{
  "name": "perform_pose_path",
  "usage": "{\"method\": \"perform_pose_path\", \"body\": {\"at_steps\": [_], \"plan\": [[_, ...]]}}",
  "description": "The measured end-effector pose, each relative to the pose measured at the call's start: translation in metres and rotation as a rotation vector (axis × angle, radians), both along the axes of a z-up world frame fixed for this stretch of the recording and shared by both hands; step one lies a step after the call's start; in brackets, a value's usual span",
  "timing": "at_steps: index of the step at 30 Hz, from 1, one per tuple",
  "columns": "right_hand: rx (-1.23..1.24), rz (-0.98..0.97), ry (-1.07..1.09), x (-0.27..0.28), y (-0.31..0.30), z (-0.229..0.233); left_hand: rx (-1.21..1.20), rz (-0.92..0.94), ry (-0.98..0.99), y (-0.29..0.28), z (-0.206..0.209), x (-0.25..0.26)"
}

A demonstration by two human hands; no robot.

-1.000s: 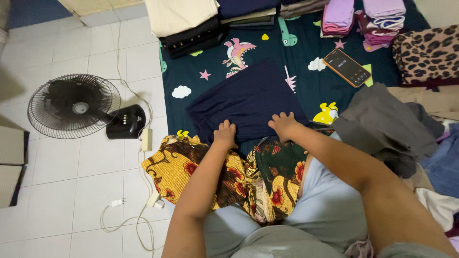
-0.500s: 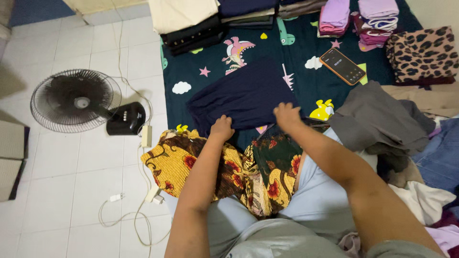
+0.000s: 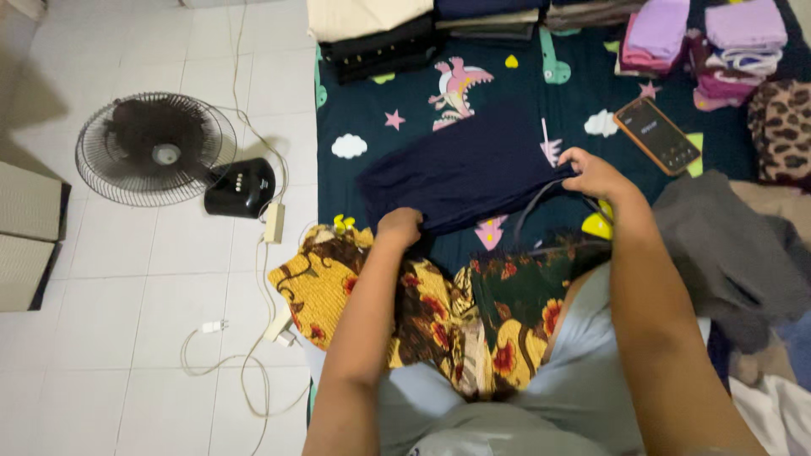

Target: The person folds several items of clothing, including a maroon shirt, a leopard-print garment, a dark blue shirt, grey pants, and pink underwear, by hand on the bed by smoothing the fabric and folding the sides inward.

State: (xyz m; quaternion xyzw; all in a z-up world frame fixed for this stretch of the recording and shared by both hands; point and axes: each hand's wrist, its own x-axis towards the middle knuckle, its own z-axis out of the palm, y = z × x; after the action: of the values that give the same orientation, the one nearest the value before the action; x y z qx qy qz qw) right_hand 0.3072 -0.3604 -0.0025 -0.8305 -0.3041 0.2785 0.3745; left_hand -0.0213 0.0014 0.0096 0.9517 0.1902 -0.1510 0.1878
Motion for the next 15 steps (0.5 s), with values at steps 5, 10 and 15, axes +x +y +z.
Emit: {"method": "perform_pose_path", "body": {"at_steps": [5,10,15], "plan": [[0.396,-0.022,0.505,0.013,0.04,-0.001,-0.369,0.089,-0.042,0.049,0.009,0.005],[0.367,-0.08,0.588,0.01,0.049,0.015,-0.296,0.066,-0.103,0.06,-0.032,0.016],[0.55,-0.255,0.445,0.011,0.06,-0.014,-0.238,0.213,-0.05,0.063,-0.03,0.023]]}}
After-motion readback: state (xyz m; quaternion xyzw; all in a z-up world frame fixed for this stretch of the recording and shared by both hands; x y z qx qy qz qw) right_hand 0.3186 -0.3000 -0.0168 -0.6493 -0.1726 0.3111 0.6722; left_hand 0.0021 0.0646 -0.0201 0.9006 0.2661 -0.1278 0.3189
